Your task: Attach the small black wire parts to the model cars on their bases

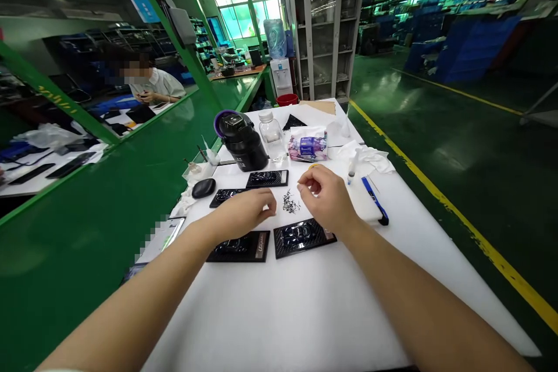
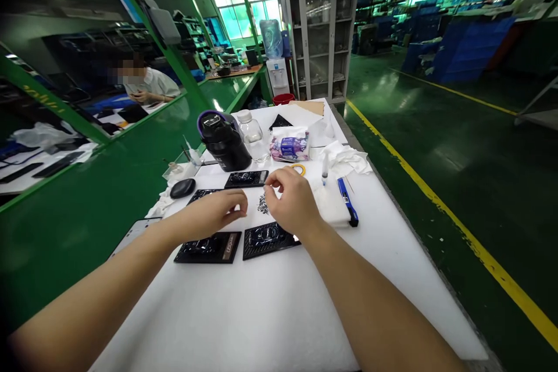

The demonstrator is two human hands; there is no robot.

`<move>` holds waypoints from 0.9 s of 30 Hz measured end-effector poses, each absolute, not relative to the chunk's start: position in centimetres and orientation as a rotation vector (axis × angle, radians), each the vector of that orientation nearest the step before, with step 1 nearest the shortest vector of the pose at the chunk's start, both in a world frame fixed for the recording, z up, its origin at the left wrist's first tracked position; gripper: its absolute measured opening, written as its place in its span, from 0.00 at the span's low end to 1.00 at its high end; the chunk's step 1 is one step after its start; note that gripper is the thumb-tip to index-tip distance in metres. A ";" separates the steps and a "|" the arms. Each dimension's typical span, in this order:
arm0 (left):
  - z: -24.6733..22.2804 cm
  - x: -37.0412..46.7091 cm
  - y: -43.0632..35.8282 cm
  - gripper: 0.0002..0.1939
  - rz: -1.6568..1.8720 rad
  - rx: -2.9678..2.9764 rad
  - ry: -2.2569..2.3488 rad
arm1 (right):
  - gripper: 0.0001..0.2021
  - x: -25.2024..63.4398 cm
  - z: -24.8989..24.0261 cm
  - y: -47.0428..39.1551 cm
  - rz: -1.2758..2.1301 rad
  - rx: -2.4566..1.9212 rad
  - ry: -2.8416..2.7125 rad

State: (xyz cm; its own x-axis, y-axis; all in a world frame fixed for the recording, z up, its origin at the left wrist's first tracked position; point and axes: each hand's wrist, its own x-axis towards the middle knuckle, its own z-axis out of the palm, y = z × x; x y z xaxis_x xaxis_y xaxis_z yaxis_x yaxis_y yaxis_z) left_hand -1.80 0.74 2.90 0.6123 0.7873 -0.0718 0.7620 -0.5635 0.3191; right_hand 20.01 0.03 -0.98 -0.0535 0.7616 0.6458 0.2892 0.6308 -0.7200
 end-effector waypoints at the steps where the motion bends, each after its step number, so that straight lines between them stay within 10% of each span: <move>1: 3.2 -1.7 0.0 0.08 0.285 2.519 1.329 | 0.06 19.7 -1.0 -0.3 0.509 -0.870 -1.669; 7: 1.9 -0.6 -3.7 0.03 1.137 2.473 1.446 | 0.05 18.1 -1.0 -2.0 0.601 -0.825 -1.819; 27: 0.9 -0.9 -4.2 0.02 1.079 2.395 1.352 | 0.09 17.7 -0.6 -2.5 0.854 -0.929 -1.816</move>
State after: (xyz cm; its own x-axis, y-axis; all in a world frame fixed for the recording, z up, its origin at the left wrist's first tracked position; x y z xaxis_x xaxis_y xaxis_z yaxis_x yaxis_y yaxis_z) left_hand -0.88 -4.21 0.90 0.3202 0.8034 0.5020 0.6674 -0.5674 0.4823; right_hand 17.66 -2.51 -0.56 -0.3157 0.8607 0.3994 0.2413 0.4799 -0.8435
